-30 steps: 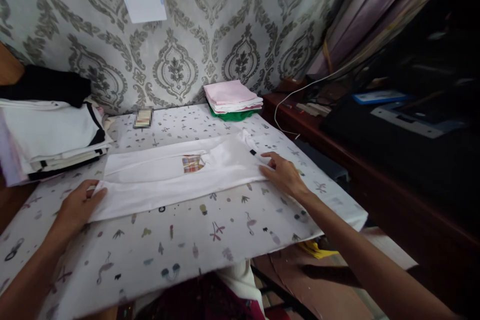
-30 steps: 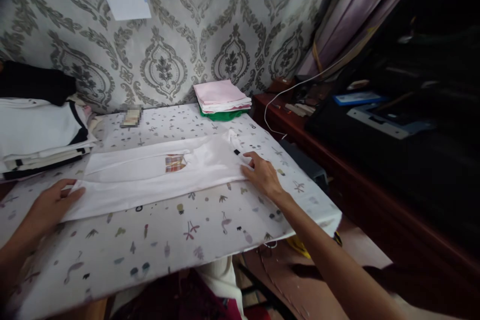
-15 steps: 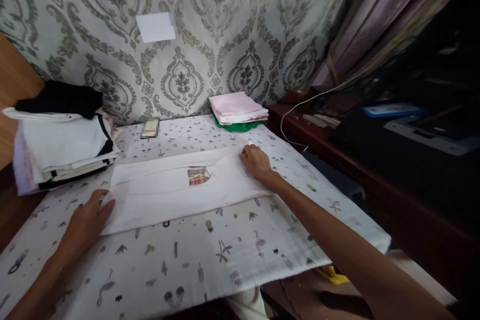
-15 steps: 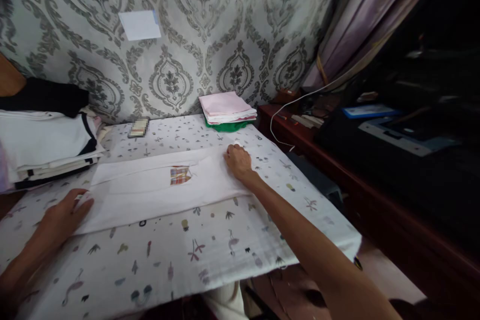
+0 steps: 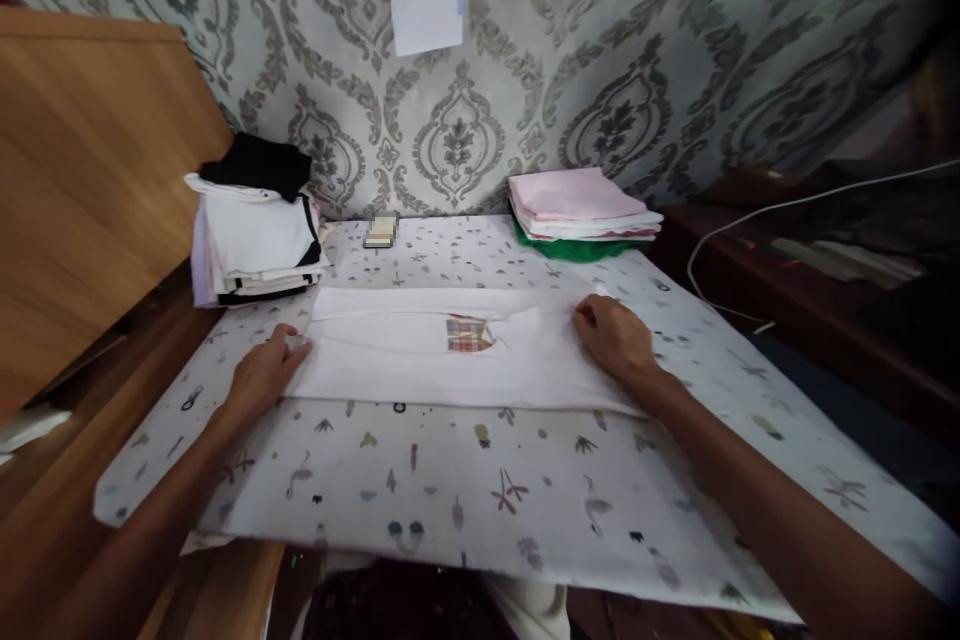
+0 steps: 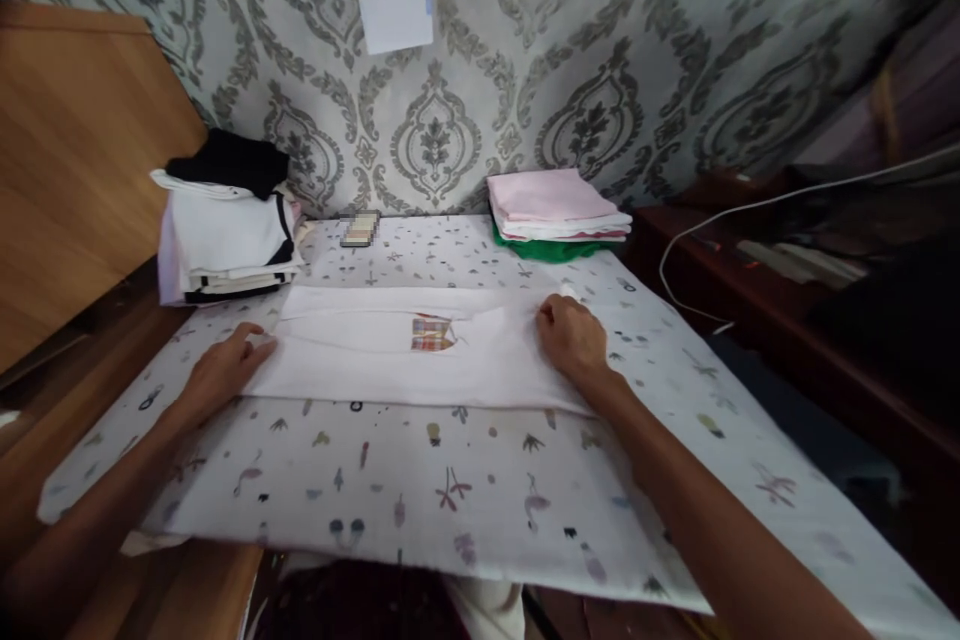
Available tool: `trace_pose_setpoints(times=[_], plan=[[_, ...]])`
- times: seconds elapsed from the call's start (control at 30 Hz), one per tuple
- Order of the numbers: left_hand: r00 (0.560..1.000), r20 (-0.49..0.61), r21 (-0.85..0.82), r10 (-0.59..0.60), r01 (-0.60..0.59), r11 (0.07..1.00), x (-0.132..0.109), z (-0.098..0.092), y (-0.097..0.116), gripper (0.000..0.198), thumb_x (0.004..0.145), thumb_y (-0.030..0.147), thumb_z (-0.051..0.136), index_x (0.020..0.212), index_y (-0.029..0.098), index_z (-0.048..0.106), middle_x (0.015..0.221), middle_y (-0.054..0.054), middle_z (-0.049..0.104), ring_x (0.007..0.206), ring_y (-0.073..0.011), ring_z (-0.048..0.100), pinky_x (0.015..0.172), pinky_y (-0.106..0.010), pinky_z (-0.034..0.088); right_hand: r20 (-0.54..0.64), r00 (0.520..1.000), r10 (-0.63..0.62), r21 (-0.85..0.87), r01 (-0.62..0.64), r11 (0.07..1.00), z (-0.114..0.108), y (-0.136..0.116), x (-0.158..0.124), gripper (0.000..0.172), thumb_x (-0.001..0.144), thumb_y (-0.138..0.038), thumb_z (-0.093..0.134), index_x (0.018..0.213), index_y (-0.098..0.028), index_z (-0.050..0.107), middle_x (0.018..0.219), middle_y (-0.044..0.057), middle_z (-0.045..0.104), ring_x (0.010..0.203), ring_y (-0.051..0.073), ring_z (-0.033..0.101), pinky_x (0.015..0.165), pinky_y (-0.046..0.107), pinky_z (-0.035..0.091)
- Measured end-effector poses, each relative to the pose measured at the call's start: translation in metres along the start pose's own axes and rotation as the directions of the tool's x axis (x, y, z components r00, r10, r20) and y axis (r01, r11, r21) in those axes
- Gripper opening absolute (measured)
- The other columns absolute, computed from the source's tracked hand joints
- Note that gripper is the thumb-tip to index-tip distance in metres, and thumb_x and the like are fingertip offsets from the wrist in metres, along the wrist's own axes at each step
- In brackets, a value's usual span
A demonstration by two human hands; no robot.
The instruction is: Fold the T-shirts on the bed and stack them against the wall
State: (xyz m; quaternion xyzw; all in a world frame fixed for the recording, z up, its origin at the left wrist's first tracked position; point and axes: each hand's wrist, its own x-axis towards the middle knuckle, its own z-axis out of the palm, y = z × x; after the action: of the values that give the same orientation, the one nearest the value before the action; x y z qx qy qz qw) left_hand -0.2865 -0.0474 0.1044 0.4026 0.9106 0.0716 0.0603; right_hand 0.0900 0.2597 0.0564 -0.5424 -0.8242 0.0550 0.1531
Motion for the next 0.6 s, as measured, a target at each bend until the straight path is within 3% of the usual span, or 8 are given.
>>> trace_pose_setpoints(times=[0.1, 0.17, 0.27, 0.33, 0.47, 0.6], plan=[[0.987, -0.153, 0.073, 0.046, -0.035, 0.997, -0.004, 0.002, 0.001, 0.052, 0.099, 0.051, 0.030, 0.131, 0.016, 0.052, 0.107, -0.014, 0.070, 0.105, -0.0314, 0.065, 0.085, -0.042, 0.050, 0.014, 0.998, -0.068, -0.011, 0.068, 0.998, -0.007, -0.007, -0.009, 0.029, 0.093, -0.028, 0.050, 0.114, -0.016, 0.067, 0.107, 0.017, 0.072, 0.102, 0.033, 0.065, 0.081, 0.041, 0.048], [0.949, -0.244, 0.074, 0.200, -0.188, 0.979, -0.002, 0.010, 0.005, 0.052, 0.100, 0.048, 0.030, 0.133, 0.014, 0.052, 0.127, -0.017, 0.065, 0.123, -0.0319, 0.058, 0.100, -0.046, 0.047, -0.014, 0.985, -0.173, -0.029, 0.173, 0.985, -0.005, -0.013, -0.017, 0.036, 0.095, -0.032, 0.048, 0.123, -0.016, 0.065, 0.120, 0.017, 0.070, 0.112, 0.034, 0.063, 0.091, 0.046, 0.049], [0.857, -0.242, 0.040, 0.455, -0.460, 0.887, 0.007, 0.028, 0.014, 0.056, 0.101, 0.049, 0.030, 0.143, 0.015, 0.045, 0.152, -0.016, 0.049, 0.143, -0.0270, 0.042, 0.118, -0.045, 0.034, -0.022, 0.941, -0.337, -0.036, 0.336, 0.941, 0.007, -0.022, -0.030, 0.048, 0.098, -0.039, 0.042, 0.135, -0.014, 0.059, 0.142, 0.019, 0.059, 0.129, 0.034, 0.056, 0.104, 0.050, 0.047], [0.823, -0.193, 0.040, 0.534, -0.537, 0.842, 0.017, 0.038, 0.020, 0.061, 0.101, 0.051, 0.031, 0.151, 0.016, 0.036, 0.162, -0.014, 0.036, 0.151, -0.0254, 0.030, 0.122, -0.045, 0.027, -0.010, 0.920, -0.391, -0.060, 0.390, 0.919, 0.018, -0.023, -0.037, 0.055, 0.100, -0.043, 0.037, 0.141, -0.011, 0.054, 0.150, 0.019, 0.052, 0.138, 0.033, 0.048, 0.110, 0.051, 0.043], [0.837, -0.125, 0.068, 0.533, -0.528, 0.846, 0.040, 0.045, 0.031, 0.072, 0.100, 0.057, 0.028, 0.157, 0.013, 0.025, 0.167, -0.016, 0.023, 0.156, -0.0272, 0.015, 0.125, -0.050, 0.020, -0.005, 0.923, -0.385, -0.113, 0.382, 0.917, 0.033, -0.018, -0.041, 0.059, 0.102, -0.047, 0.029, 0.144, -0.014, 0.053, 0.154, 0.016, 0.048, 0.143, 0.029, 0.044, 0.115, 0.049, 0.040], [0.869, -0.084, 0.114, 0.487, -0.477, 0.871, 0.057, 0.052, 0.033, 0.079, 0.099, 0.063, 0.026, 0.157, 0.009, 0.027, 0.166, -0.018, 0.023, 0.155, -0.0297, 0.015, 0.124, -0.053, 0.019, -0.032, 0.916, -0.399, -0.113, 0.393, 0.912, 0.038, -0.010, -0.039, 0.062, 0.102, -0.052, 0.026, 0.145, -0.017, 0.053, 0.155, 0.014, 0.047, 0.144, 0.027, 0.043, 0.117, 0.048, 0.039]])
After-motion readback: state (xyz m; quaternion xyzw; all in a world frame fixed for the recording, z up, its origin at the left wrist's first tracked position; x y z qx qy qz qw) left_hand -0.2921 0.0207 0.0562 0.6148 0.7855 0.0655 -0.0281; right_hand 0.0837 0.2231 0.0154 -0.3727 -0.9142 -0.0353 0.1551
